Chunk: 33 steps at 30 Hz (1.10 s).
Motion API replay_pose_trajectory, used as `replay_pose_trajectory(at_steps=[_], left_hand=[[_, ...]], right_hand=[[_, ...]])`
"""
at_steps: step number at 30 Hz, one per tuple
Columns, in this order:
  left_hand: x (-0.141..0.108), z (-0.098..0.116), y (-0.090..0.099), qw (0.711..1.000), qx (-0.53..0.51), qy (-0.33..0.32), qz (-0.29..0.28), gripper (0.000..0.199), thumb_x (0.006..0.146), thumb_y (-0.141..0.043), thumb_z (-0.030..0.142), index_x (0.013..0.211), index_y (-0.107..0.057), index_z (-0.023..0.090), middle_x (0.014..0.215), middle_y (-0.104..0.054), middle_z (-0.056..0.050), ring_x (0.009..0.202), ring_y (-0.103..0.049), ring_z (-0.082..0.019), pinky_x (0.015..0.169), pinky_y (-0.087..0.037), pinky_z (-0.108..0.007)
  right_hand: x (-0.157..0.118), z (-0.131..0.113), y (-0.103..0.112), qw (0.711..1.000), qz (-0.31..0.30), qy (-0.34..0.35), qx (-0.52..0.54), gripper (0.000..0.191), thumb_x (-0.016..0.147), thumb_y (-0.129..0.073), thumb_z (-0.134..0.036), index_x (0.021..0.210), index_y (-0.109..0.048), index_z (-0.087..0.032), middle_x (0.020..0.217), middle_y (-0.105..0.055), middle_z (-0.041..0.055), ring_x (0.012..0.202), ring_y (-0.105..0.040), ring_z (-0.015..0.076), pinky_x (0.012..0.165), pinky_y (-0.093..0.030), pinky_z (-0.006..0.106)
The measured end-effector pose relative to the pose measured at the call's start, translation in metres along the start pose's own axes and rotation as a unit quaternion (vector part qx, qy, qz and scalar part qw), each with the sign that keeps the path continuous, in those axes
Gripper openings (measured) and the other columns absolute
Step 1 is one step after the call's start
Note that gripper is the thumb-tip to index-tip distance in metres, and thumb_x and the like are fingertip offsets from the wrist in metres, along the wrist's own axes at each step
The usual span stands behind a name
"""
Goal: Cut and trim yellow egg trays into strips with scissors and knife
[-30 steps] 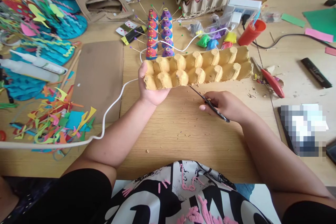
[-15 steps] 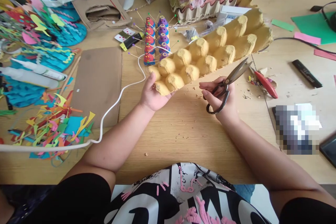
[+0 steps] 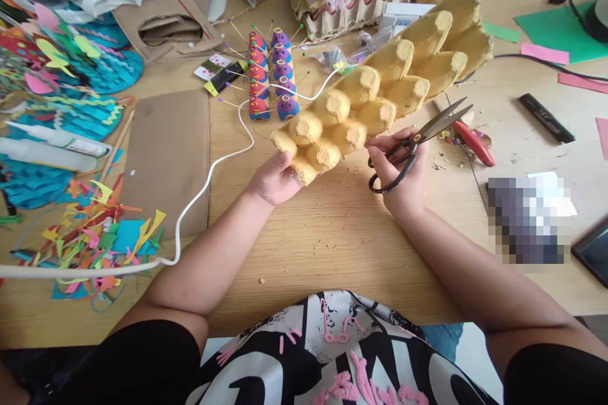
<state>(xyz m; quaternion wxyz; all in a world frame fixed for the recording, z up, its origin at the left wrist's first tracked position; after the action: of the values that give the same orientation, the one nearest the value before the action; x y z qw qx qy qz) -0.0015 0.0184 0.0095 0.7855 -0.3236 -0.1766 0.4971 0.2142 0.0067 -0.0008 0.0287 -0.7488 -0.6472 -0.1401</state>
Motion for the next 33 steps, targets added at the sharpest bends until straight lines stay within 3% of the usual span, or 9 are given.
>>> replay_pose_trajectory(at_steps=[4,8,14,23,28,33], left_hand=[[-0.001,-0.004,0.003,0.999,0.020,0.023,-0.019,0.075,0.065,-0.093,0.048,0.133,-0.065,0.032,0.155,-0.055,-0.003,0.151,-0.042,-0.030,0.108,-0.056,-0.037],[-0.003,-0.008,0.009,0.998,0.022,0.056,-0.025,0.071,0.064,-0.095,0.042,0.128,-0.066,0.032,0.148,-0.061,-0.005,0.151,-0.043,-0.032,0.104,-0.058,-0.037],[-0.003,-0.007,0.002,0.996,0.032,0.083,-0.026,0.081,0.061,-0.097,0.030,0.134,-0.062,0.030,0.156,-0.053,-0.007,0.154,-0.038,-0.034,0.107,-0.057,-0.037],[-0.003,-0.010,0.011,0.997,0.011,0.077,-0.023,0.075,0.066,-0.094,0.030,0.134,-0.062,0.030,0.149,-0.060,-0.006,0.149,-0.047,-0.031,0.104,-0.059,-0.035],[-0.003,-0.011,0.014,0.997,0.001,0.073,-0.018,0.078,0.065,-0.094,0.031,0.136,-0.060,0.033,0.141,-0.066,-0.005,0.143,-0.054,-0.032,0.098,-0.061,-0.035],[-0.003,-0.007,0.010,0.998,-0.003,0.056,-0.004,0.078,0.064,-0.094,0.035,0.136,-0.061,0.033,0.151,-0.059,-0.004,0.149,-0.048,-0.030,0.105,-0.058,-0.036]], right_hand=[[0.002,0.003,0.002,0.999,0.035,-0.010,-0.041,0.041,0.093,-0.060,-0.054,0.125,-0.040,-0.037,0.102,-0.065,0.0038,0.101,-0.068,0.0243,0.086,-0.056,0.044],[0.006,0.004,0.001,0.997,0.071,0.011,-0.011,0.038,0.089,-0.063,-0.047,0.116,-0.039,-0.034,0.091,-0.055,0.0009,0.090,-0.064,0.0209,0.080,-0.054,0.039],[0.008,0.003,0.001,0.995,0.100,0.017,0.025,0.035,0.084,-0.062,-0.035,0.106,-0.035,-0.031,0.086,-0.051,-0.0003,0.083,-0.060,0.0191,0.080,-0.055,0.038],[0.007,0.007,0.006,0.994,0.077,0.032,-0.064,0.043,0.094,-0.055,-0.046,0.130,-0.035,-0.034,0.098,-0.057,0.0051,0.096,-0.064,0.0256,0.084,-0.055,0.048],[0.007,0.009,0.008,0.994,0.073,0.048,-0.072,0.043,0.094,-0.056,-0.049,0.130,-0.037,-0.035,0.098,-0.057,0.0046,0.094,-0.064,0.0252,0.082,-0.055,0.046],[0.007,0.003,0.011,0.992,0.053,0.066,-0.098,0.041,0.094,-0.054,-0.050,0.128,-0.036,-0.035,0.094,-0.060,0.0035,0.088,-0.064,0.0237,0.081,-0.053,0.045]])
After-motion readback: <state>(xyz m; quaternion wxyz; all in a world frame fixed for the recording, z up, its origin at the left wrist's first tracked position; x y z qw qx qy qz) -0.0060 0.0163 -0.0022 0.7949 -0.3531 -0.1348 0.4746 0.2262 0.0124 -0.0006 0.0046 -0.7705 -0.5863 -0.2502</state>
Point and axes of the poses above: each hand's wrist, its own x-axis towards the middle knuckle, its own y-axis out of the back of the hand, z = x × y, the point moved 2 cm from there along x, towards the middle knuckle
